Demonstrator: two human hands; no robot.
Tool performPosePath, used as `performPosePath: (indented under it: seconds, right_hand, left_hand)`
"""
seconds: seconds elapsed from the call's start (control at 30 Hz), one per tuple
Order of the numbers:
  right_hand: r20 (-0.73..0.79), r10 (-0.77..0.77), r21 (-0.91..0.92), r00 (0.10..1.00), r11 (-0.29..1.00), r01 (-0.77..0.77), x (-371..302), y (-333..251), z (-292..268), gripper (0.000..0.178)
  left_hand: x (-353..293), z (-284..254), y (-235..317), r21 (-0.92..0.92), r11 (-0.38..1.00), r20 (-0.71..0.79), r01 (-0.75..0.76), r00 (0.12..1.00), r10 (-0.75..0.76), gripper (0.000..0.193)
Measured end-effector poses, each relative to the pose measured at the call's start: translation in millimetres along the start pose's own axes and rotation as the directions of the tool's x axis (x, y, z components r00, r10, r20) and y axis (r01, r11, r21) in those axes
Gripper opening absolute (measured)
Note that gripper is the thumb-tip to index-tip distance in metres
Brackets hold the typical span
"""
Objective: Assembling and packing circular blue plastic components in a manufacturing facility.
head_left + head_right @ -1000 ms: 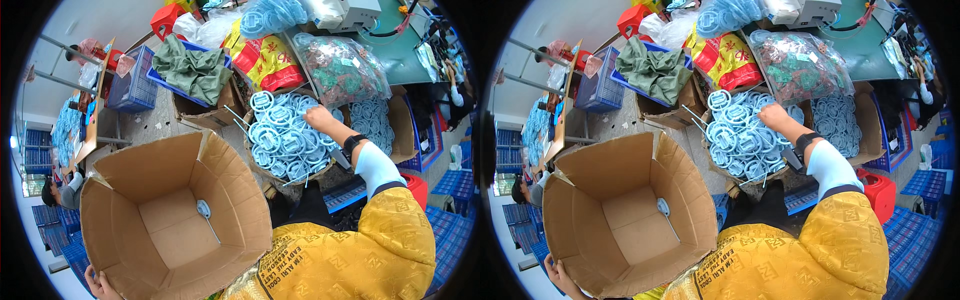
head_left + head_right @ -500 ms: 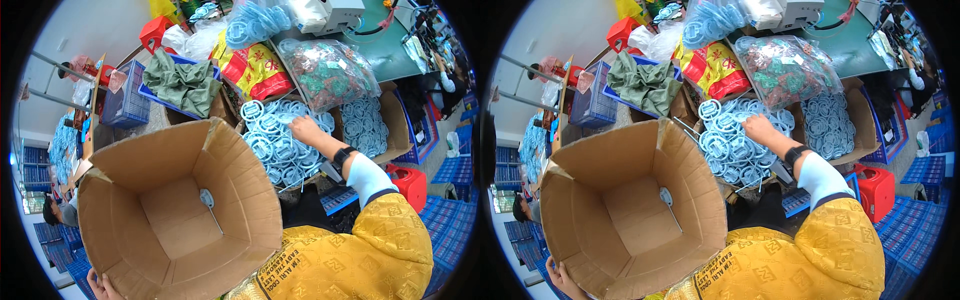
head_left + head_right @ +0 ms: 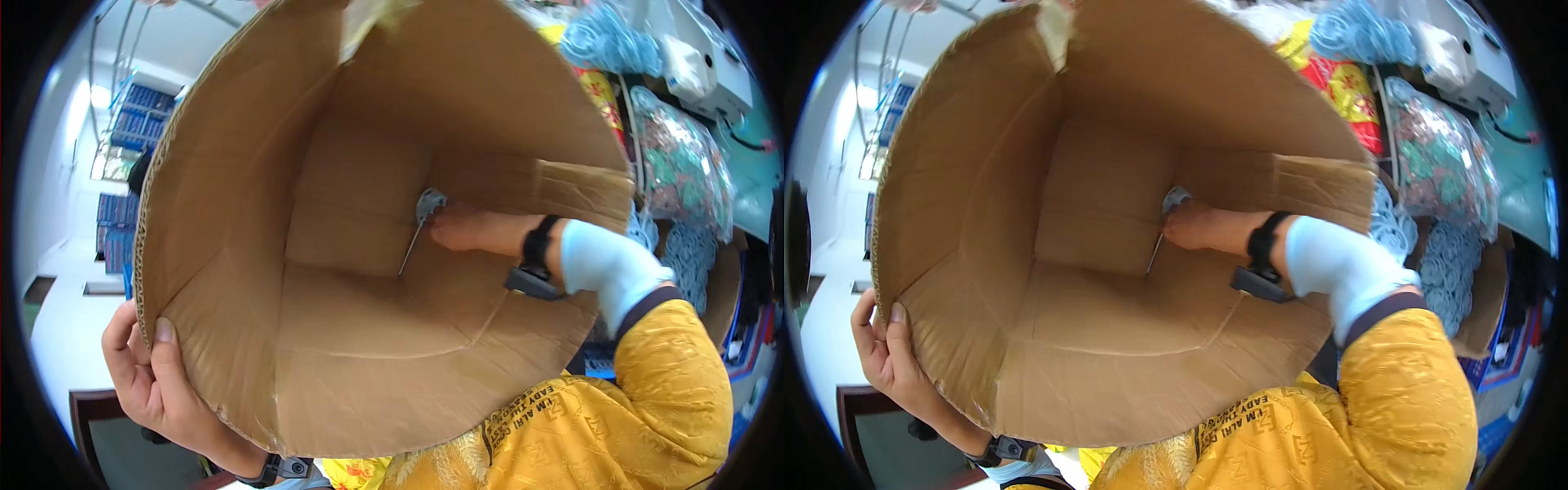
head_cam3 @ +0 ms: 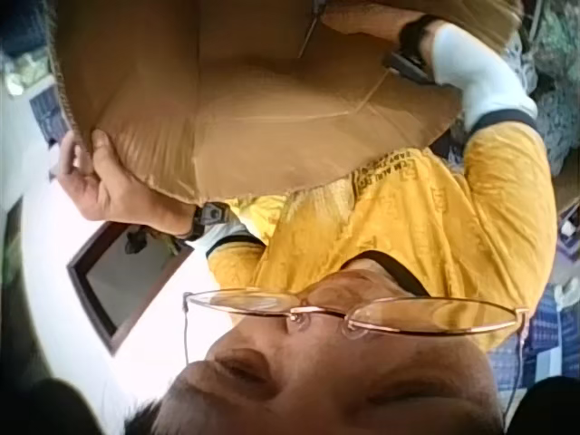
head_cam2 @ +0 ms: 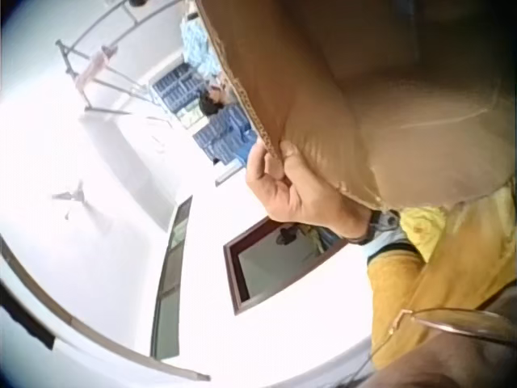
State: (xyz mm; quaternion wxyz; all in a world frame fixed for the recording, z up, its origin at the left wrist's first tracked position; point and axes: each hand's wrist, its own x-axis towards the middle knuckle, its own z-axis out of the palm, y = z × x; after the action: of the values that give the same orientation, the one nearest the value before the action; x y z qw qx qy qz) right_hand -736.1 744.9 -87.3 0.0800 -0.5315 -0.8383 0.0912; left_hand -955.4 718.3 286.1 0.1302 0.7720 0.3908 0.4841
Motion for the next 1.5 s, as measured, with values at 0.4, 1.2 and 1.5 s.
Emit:
performPosePath:
  seconds: [0.4, 1.2, 1.5]
  right_hand:
    - [-0.481, -0.024, -0.266, 0.877, 0.956, -0.12, 68.7, 87.8, 58.4, 0.023]
    - [-0.509, 0.391, 0.567, 0.767, 0.822, -0.043, -62.7, -95.6, -230.6, 0.015]
    - [-0.379, 0.894, 0.711, 0.24, 0.447, -0.542, -230.3, -14.9, -54.2, 0.011]
  left_hand:
    - [-0.2, -66.2, -38.7, 0.208, 0.917, -0.144, -0.34, 0.916, 0.373, 0.027]
    - [-99.0, -311.2, -150.2, 0.758, 0.544, -0.248, 0.36, 0.93, -0.27, 0.028]
    - [-176.0, -257.1, -216.1, 0.972, 0.157, -0.011, 0.174, 0.701, -0.713, 0.022]
